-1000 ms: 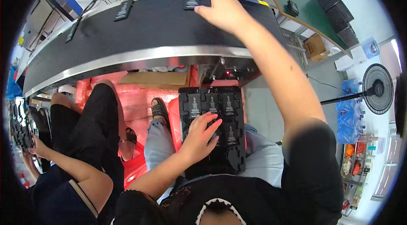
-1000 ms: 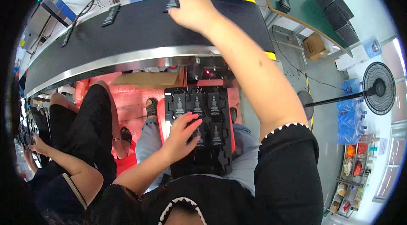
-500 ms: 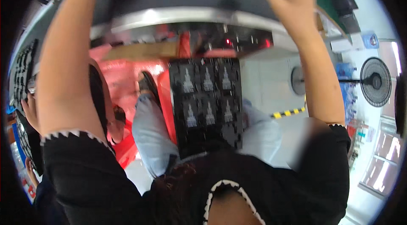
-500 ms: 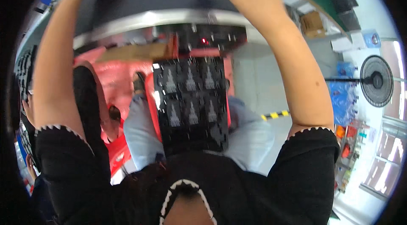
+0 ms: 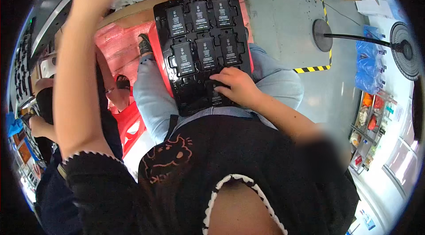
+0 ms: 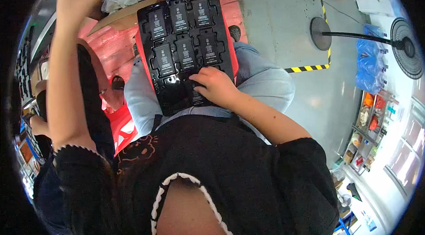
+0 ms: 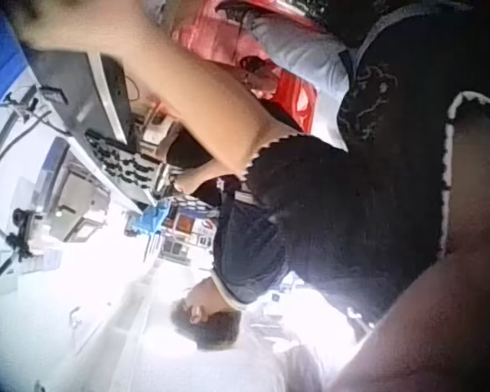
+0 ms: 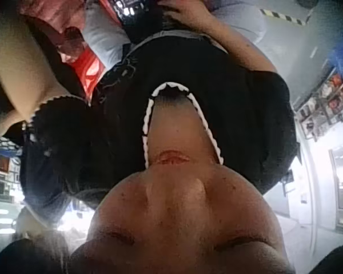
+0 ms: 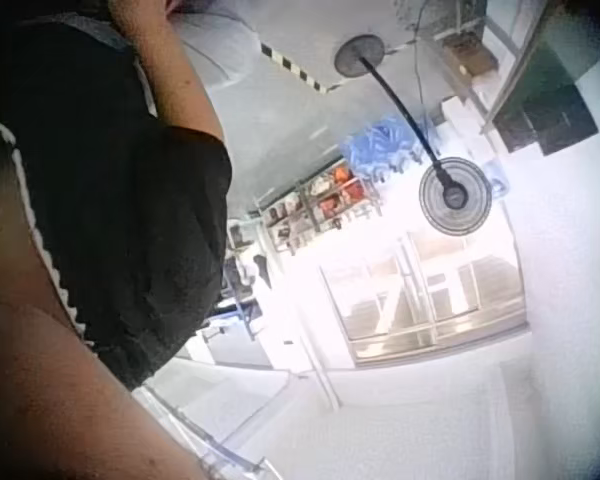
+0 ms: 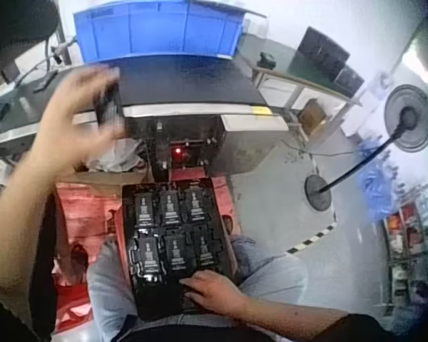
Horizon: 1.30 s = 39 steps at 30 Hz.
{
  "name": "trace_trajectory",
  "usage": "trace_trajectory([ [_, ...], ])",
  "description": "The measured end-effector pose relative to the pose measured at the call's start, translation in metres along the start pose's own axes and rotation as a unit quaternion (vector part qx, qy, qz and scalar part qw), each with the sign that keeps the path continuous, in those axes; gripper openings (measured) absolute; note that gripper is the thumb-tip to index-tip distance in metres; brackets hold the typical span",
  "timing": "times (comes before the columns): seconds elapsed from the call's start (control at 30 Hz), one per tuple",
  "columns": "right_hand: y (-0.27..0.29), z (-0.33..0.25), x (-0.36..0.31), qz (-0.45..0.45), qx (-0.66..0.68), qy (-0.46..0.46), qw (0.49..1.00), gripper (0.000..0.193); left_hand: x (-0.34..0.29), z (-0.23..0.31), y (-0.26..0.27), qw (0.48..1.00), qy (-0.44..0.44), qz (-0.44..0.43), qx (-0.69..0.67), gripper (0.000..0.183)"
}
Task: The person sits on a red stool and repeatedly picks up small black electronic modules from a tray on their lap. They place each module onto a testing station or conveyor belt in front of them, then retrieve it and return it to the tray. The process is repeated continuously throughout the clip.
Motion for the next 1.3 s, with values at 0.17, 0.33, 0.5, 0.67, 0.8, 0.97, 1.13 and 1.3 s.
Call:
trace_trajectory([
  [0.17,0.008,-0.013,-0.004,0.001,-0.148,0.013,0.989,0.041,-0.144,0.085,-0.032,0.956,0.025,-0.281,-0.083,0.079],
  [0.33,0.024,-0.026,0.004,0.068,-0.157,0.04,0.984,0.038,-0.269,0.102,-0.055,0.914,0.075,-0.386,-0.099,0.079],
  [0.5,0.083,-0.055,0.041,0.154,-0.013,0.045,0.987,0.027,-0.304,0.101,-0.065,0.925,0.061,-0.366,-0.079,0.064],
  [0.67,0.167,-0.125,0.117,0.286,-0.113,0.264,0.914,0.01,-0.319,0.095,-0.076,0.934,0.062,-0.344,-0.075,0.059],
  [0.8,0.194,-0.169,0.221,0.26,-0.138,0.265,0.918,0.02,-0.316,0.092,-0.071,0.937,0.079,-0.317,-0.124,0.054],
  [0.97,0.222,-0.106,0.395,0.137,-0.321,0.263,0.9,0.068,-0.299,0.082,-0.058,0.948,0.098,-0.255,-0.164,0.047],
  [1.13,0.213,-0.117,0.422,-0.196,-0.35,-0.028,0.916,0.087,-0.276,0.05,-0.036,0.946,0.198,-0.196,-0.167,0.044],
  [1.3,0.212,-0.147,0.361,0.115,-0.535,0.275,0.791,0.079,-0.241,0.002,-0.01,0.955,0.268,-0.054,-0.119,0.06],
])
Point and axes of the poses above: each hand's wrist, its own x-axis towards the middle knuckle, its own y-axis out of the back of the hand, z = x × y, the point moved 7 cm from there along x, towards the middle knuckle, and after that the axes turned 9 degrees about y, right-handed, at the moved point
